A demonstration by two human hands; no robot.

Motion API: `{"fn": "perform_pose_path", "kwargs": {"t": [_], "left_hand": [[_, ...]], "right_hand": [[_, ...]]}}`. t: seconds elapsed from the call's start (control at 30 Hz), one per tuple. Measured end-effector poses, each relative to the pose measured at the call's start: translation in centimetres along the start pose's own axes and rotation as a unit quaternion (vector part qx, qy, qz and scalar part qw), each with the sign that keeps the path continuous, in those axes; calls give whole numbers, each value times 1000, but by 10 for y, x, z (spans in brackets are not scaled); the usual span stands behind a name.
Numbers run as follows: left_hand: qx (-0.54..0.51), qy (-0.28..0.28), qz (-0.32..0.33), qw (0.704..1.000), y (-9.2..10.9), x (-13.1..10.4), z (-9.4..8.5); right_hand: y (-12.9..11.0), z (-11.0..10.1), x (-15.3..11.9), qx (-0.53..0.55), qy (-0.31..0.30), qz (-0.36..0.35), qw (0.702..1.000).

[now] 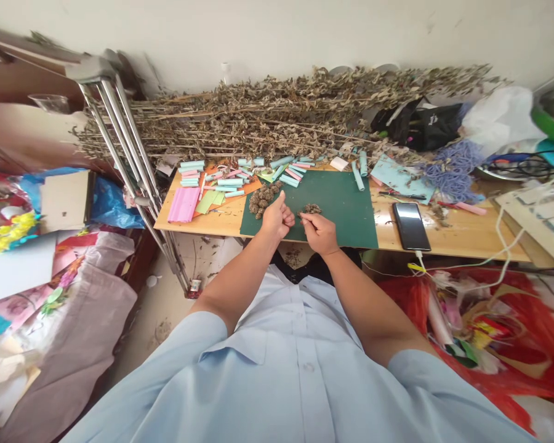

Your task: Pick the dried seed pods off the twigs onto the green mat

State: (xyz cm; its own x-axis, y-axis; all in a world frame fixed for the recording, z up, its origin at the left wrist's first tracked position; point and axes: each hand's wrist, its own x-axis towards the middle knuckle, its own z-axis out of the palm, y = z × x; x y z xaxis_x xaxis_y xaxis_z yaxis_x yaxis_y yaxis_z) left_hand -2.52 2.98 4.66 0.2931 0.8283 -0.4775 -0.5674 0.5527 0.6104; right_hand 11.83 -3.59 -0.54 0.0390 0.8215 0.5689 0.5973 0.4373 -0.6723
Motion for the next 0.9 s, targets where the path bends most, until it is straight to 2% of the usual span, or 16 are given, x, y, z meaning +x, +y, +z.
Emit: {"fn": "perform_pose_path", "kwargs": {"t": [0.2,0.43,0.9], "left_hand": [[-19,15,-6,1000,-1,4,-4],[-4,3,13,1000,-8,1,-4],[-23,-30,-19,999,-5,2,0]], "right_hand": [[-1,0,-1,-2,11,-14,1000],[-1,0,-1,-7,7,-17,1000],[1,2,-1,-14,13,-21,1000]]}}
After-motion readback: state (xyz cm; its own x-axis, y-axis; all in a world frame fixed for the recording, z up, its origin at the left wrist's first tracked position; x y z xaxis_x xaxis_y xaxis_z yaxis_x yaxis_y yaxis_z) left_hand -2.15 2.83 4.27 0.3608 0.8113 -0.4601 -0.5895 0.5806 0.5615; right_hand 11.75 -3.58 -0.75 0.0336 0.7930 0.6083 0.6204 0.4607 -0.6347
